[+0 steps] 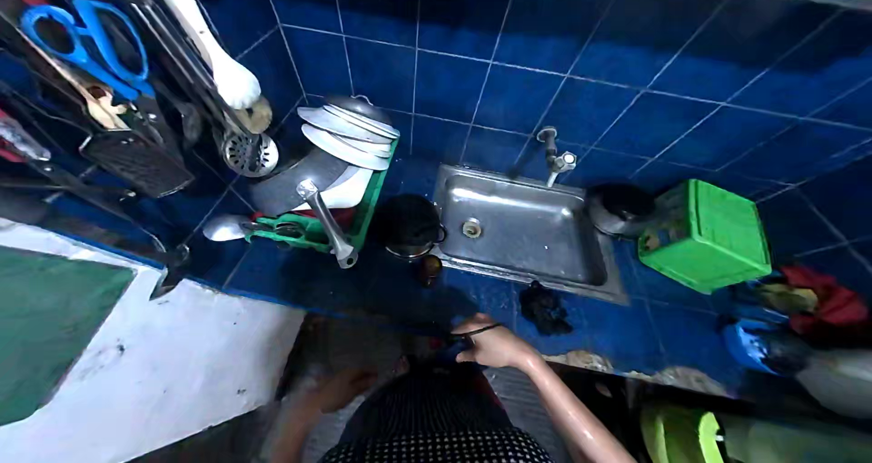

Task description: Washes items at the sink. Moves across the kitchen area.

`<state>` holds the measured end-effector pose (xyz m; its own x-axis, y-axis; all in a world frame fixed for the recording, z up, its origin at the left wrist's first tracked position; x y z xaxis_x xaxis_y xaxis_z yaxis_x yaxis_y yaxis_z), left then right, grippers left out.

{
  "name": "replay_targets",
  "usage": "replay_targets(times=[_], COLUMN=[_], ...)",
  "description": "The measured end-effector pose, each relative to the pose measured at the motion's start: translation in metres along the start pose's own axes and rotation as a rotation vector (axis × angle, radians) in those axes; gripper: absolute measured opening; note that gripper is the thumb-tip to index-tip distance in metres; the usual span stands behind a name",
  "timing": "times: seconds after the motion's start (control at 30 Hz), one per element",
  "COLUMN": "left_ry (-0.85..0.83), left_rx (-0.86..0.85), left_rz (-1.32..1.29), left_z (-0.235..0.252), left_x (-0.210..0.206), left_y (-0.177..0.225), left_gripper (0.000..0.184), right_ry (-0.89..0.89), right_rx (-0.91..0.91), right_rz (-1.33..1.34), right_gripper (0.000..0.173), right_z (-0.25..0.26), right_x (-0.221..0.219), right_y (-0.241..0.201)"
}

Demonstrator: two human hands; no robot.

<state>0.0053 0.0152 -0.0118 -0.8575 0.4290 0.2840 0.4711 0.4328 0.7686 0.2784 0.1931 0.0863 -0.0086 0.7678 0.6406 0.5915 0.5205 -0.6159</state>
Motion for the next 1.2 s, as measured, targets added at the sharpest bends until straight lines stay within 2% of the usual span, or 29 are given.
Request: replay_targets(times=[0.07,0.13,0.27,0.37,0.43,0.53,0.6,0.63,0.7,0.77,0.87,0.97,1.03,1.13,1.2], left_ry=[-0.058,-0.033,-0.081,-0.163,-0.125,0.077,0.166,0.144,-0.032,-0.186,-0.104,-0.037,-0.028,-0.065,-0.088], left_rx=[0.071,0.092,-0.062,-0.135,-0.151,-0.210,-0.156,-0.085,0.098,0.228,0.139,0.065,0.051,-0.007,0.073], left_rz=[-0.015,-0.104,-0.269,-0.327,-0.345,-0.491,-0.526,-0.449,-0.210,-0.085,-0.011,0.073,-0.034,-0.383,-0.468], left_z=[-0.008,-0.004,0.028,0.037,0.047,0.050,0.046,0.042,0.035,0.028,0.016,-0.005,-0.022,-0.047,-0.061], left_x=[-0.017,-0.030,-0.040,-0.039,-0.041,-0.039,-0.037,-0.036,-0.039,-0.044,-0.037,-0.015,0.000,0.010,0.011], left_y=[0.025,0.037,0.028,0.030,0.020,0.016,0.008,-0.001,-0.029,-0.053,-0.054,-0.014,0.008,0.011,0.015], left_gripper=[0.038,0.038,0.053,0.073,0.075,0.061,0.048,0.044,0.043,0.042,0.032,0.028,0.026,0.016,0.018], right_ry=[-0.025,-0.059,0.044,0.122,0.145,0.146,0.134,0.125,0.090,0.088,-0.003,-0.052,-0.069,-0.089,-0.108], right_rx=[-0.063,-0.120,-0.119,-0.079,-0.045,0.049,0.099,0.129,0.193,0.262,0.214,0.195,0.227,0.284,0.319], right_rz=[-0.023,-0.045,-0.032,0.041,0.096,0.141,0.135,0.142,0.198,0.239,0.256,0.216,0.220,0.250,0.299], right_gripper=[0.039,0.043,0.038,0.038,0.038,0.035,0.033,0.034,0.032,0.028,0.031,0.028,0.029,0.028,0.031], right_z=[-0.004,-0.006,-0.002,-0.001,-0.004,-0.005,0.005,0.013,0.029,0.045,0.060,0.073,0.081,0.091,0.095], right_x=[-0.014,-0.032,-0.070,-0.073,-0.064,-0.053,-0.059,-0.066,-0.081,-0.103,-0.118,-0.118,-0.118,-0.113,-0.106], right_y=[0.004,0.009,0.019,0.018,0.011,0.001,-0.001,0.000,0.002,0.008,0.009,0.005,0.003,-0.008,-0.019])
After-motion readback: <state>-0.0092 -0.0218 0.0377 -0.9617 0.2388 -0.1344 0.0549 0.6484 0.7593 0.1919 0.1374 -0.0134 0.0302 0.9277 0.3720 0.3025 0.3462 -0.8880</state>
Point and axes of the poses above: each hand's wrist, its own z-axis towards the middle knuckle, its own x-axis out of the back of the hand, y = z × x, the point moved 2 cm from there along z, towards the middle knuckle, and after that the axes turned 4 degrees about y, right-handed, at the moved point
